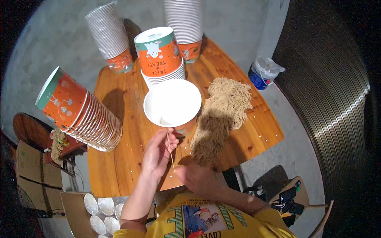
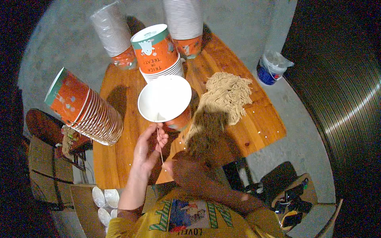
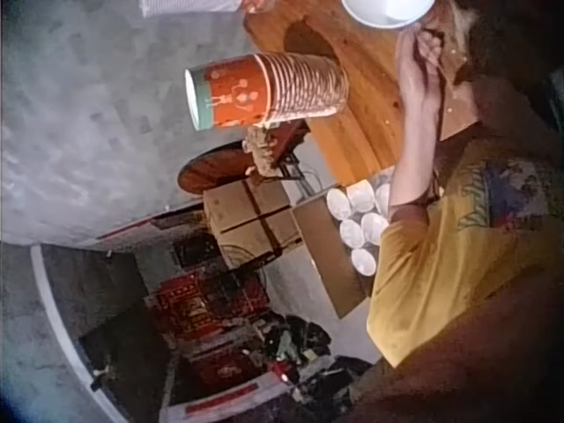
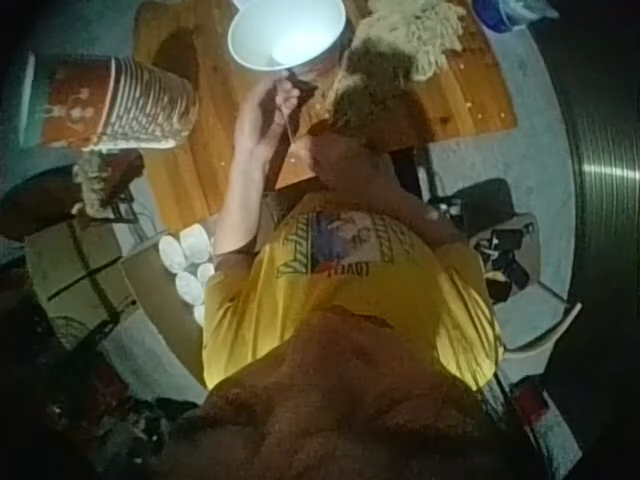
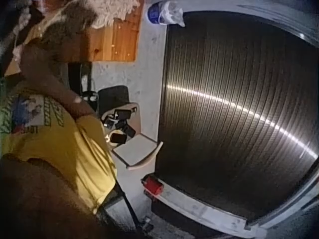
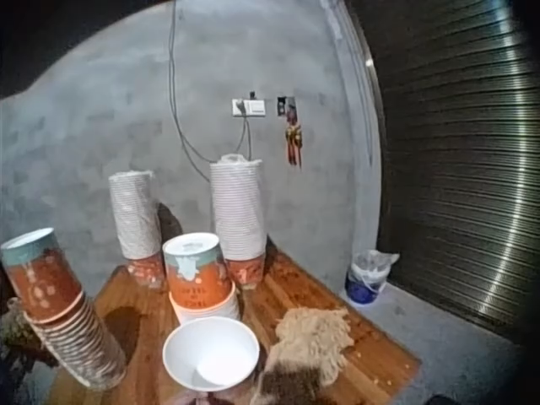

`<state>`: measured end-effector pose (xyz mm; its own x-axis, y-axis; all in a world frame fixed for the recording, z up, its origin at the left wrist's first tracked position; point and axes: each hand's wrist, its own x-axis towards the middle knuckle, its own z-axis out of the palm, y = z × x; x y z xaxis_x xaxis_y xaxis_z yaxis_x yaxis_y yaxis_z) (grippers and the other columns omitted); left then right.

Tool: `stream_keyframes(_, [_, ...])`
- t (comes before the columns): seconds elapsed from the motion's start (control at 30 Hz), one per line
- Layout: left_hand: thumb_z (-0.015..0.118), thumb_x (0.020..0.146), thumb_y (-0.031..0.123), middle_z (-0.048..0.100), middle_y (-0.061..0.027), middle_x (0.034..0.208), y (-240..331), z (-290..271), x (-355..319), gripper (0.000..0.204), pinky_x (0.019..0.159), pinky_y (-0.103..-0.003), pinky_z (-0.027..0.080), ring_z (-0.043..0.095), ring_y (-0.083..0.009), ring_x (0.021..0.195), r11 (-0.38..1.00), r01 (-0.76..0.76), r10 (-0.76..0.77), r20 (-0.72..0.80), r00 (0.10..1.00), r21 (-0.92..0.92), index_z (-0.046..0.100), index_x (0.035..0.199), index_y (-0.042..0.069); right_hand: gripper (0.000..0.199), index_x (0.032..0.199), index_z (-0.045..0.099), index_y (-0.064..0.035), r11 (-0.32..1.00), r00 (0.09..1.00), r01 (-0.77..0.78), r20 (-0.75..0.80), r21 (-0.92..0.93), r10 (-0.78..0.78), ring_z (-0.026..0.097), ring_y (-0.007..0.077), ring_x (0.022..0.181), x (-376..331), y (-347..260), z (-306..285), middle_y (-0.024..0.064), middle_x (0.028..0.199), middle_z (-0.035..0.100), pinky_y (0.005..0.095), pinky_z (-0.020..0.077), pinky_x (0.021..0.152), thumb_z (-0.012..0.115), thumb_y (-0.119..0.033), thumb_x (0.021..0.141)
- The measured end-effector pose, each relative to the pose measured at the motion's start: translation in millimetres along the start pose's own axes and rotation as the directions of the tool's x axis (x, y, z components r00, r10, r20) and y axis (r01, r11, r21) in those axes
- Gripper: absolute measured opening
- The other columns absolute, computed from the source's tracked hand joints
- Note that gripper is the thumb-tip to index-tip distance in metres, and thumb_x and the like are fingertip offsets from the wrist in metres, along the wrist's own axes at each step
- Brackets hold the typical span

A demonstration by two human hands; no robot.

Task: Attaching strings to paper cups and organizing them into stacks.

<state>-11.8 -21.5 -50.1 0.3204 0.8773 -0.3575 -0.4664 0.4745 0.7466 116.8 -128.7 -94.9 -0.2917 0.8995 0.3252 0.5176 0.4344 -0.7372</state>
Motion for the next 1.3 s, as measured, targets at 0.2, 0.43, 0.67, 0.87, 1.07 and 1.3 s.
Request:
stream_keyframes(0.2, [0.047, 0.094, 0.011, 0.052, -0.0113, 0.113, -45.4, -1.6, -22.4, 0.025, 0.088, -0.028, 0.043, 0.053, -0.0200, 0.102, 0.096, -0.718, 0.562, 0.558, 0.611, 0.689, 0.053, 0.116, 0.001, 0.026, 0.113, 0.056, -0.0070, 0.953, 0.910, -0.222, 0.395, 0.205, 0.127, 0.064, 0.0237, 0.089, 2.8, -49.5, -46.0, 0.0136, 0.097, 0.064, 0.0325, 0.0494, 0.076, 0.052, -0.023, 0.093])
stream_keyframes(0.43, [0.055, 0.087, 0.008, 0.046, -0.0230, 0.122, -14.8, 30.9, 6.1, 0.046, 0.090, -0.041, 0.046, 0.049, -0.0402, 0.111, -0.203, -0.702, 0.549, 0.673, 0.496, 0.683, 0.038, 0.128, -0.002, 0.025, 0.110, 0.058, -0.0078, 0.858, 0.803, -0.273, 0.594, 0.435, -0.045, 0.060, 0.0146, 0.079, -1.5, -78.3, -72.7, 0.0068, 0.087, 0.062, 0.0283, 0.0478, 0.071, 0.051, -0.026, 0.095])
stream_keyframes(0.67, [0.057, 0.088, 0.014, 0.054, -0.0152, 0.084, 30.2, 1.4, 3.6, 0.014, 0.063, -0.040, 0.048, 0.059, -0.0344, 0.075, -0.207, -0.547, 0.633, 0.538, 0.557, 0.811, 0.059, 0.085, 0.001, 0.029, 0.099, 0.060, -0.0017, 0.395, 0.819, -0.568, 0.542, 0.722, 0.187, 0.052, 0.0096, 0.058, -8.8, -63.3, -112.5, 0.0021, 0.071, 0.055, 0.0241, 0.0418, 0.053, 0.054, -0.030, 0.093])
stream_keyframes(0.87, [0.058, 0.086, 0.011, 0.052, -0.0154, 0.076, 87.3, -48.9, 14.1, 0.020, 0.065, -0.039, 0.043, 0.052, -0.0313, 0.072, -0.257, -0.554, 0.529, 0.595, 0.605, 0.792, 0.053, 0.075, -0.004, 0.032, 0.084, 0.056, -0.0043, 0.058, 0.881, -0.256, 0.208, 0.965, 0.425, 0.037, 0.0054, 0.042, 39.4, -26.7, -98.4, -0.0023, 0.056, 0.043, 0.0204, 0.0280, 0.036, 0.044, -0.031, 0.097])
stream_keyframes(1.07, [0.057, 0.084, 0.006, 0.057, -0.0141, 0.087, 98.4, -63.1, 4.2, 0.012, 0.074, -0.035, 0.044, 0.054, -0.0282, 0.084, -0.240, -0.647, 0.616, 0.629, 0.475, 0.723, 0.057, 0.079, -0.005, 0.028, 0.088, 0.056, -0.0025, -0.620, 0.941, -0.109, 0.281, 0.777, 0.187, 0.031, 0.0055, 0.040, 63.6, 3.8, -74.6, -0.0042, 0.051, 0.030, 0.0187, 0.0268, 0.034, 0.037, -0.021, 0.099])
stream_keyframes(1.3, [0.061, 0.083, 0.001, 0.057, -0.0080, 0.094, 14.2, 6.8, -68.4, 0.029, 0.064, -0.024, 0.047, 0.056, -0.0119, 0.081, 0.354, -0.654, 0.536, 0.427, 0.728, 0.669, 0.051, 0.111, 0.002, 0.026, 0.090, 0.057, -0.0031, -0.584, 0.941, -0.202, 0.321, 0.786, 0.107, 0.030, 0.0043, 0.039, 70.1, -1.9, -66.4, -0.0042, 0.050, 0.034, 0.0184, 0.0254, 0.034, 0.039, -0.020, 0.098])
